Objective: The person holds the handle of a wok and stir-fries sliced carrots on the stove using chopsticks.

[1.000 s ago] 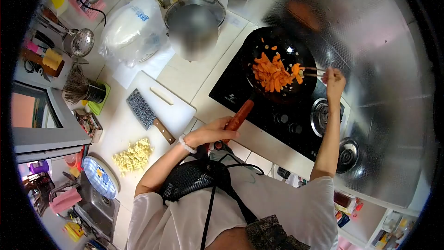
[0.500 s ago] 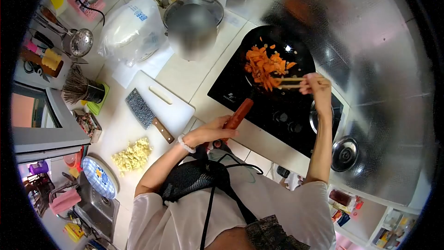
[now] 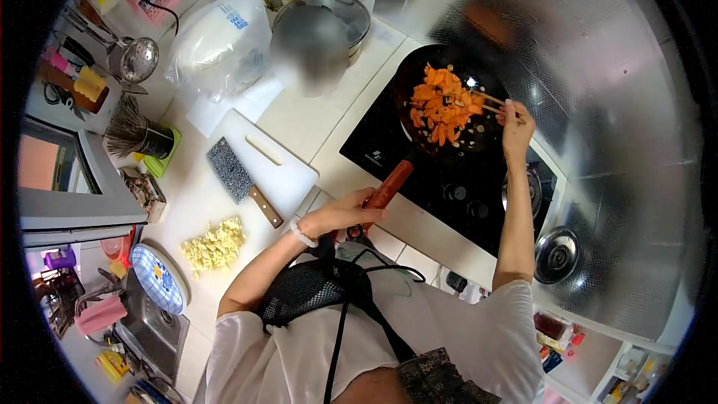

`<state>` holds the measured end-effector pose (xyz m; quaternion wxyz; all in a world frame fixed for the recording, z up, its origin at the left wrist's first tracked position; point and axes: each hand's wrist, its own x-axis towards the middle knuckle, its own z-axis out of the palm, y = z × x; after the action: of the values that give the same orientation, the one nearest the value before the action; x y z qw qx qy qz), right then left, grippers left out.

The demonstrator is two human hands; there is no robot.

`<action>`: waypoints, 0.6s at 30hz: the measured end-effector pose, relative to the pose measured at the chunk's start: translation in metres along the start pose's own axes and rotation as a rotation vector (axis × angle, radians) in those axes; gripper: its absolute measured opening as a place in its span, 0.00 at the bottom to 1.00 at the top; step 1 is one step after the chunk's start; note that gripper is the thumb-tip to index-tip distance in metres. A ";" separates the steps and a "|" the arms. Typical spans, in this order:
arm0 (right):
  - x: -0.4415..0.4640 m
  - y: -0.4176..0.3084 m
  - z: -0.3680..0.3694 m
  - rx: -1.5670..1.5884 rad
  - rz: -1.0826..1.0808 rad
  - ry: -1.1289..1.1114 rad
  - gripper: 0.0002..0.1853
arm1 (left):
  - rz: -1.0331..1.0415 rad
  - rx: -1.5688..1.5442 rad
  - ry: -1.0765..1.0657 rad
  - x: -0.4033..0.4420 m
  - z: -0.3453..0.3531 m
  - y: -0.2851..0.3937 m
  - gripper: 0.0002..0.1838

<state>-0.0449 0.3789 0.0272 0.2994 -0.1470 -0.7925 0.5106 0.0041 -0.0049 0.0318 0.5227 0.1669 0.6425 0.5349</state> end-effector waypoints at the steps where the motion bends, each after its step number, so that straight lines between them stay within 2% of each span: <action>1: 0.001 0.005 -0.004 -0.052 -0.029 0.018 0.14 | -0.002 -0.002 -0.005 0.002 0.001 -0.003 0.28; 3: -0.001 0.021 -0.002 -0.067 -0.018 -0.047 0.14 | 0.025 -0.015 0.005 0.009 0.000 -0.013 0.28; 4: -0.003 0.027 0.006 -0.098 -0.096 -0.038 0.15 | 0.026 -0.012 0.003 0.011 0.000 -0.017 0.28; 5: -0.008 0.032 0.005 -0.120 0.003 -0.130 0.16 | 0.053 -0.015 0.000 0.014 -0.001 -0.020 0.28; 7: -0.020 0.013 0.009 -0.162 -0.038 -0.273 0.16 | 0.077 -0.020 -0.006 0.018 -0.001 -0.027 0.28; 8: -0.024 0.001 0.006 -0.173 0.050 -0.335 0.18 | 0.102 -0.009 0.001 0.020 -0.001 -0.031 0.28; 12: -0.054 -0.074 -0.009 -0.068 0.139 -0.419 0.16 | 0.111 -0.037 0.005 0.016 -0.001 -0.026 0.28; 15: -0.074 -0.075 -0.006 -0.004 0.197 -0.423 0.15 | 0.036 -0.032 0.000 0.011 0.000 -0.013 0.27; 16: -0.071 -0.066 -0.005 -0.076 0.167 -0.423 0.13 | 0.035 -0.028 -0.005 0.013 0.001 -0.015 0.27; 18: -0.054 -0.037 -0.005 -0.175 0.105 -0.373 0.13 | 0.122 0.018 0.044 0.017 0.002 -0.024 0.27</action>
<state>0.0031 0.3376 0.0446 0.1064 -0.1164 -0.8668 0.4730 0.0069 0.0003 0.0030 0.4734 0.1989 0.6473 0.5634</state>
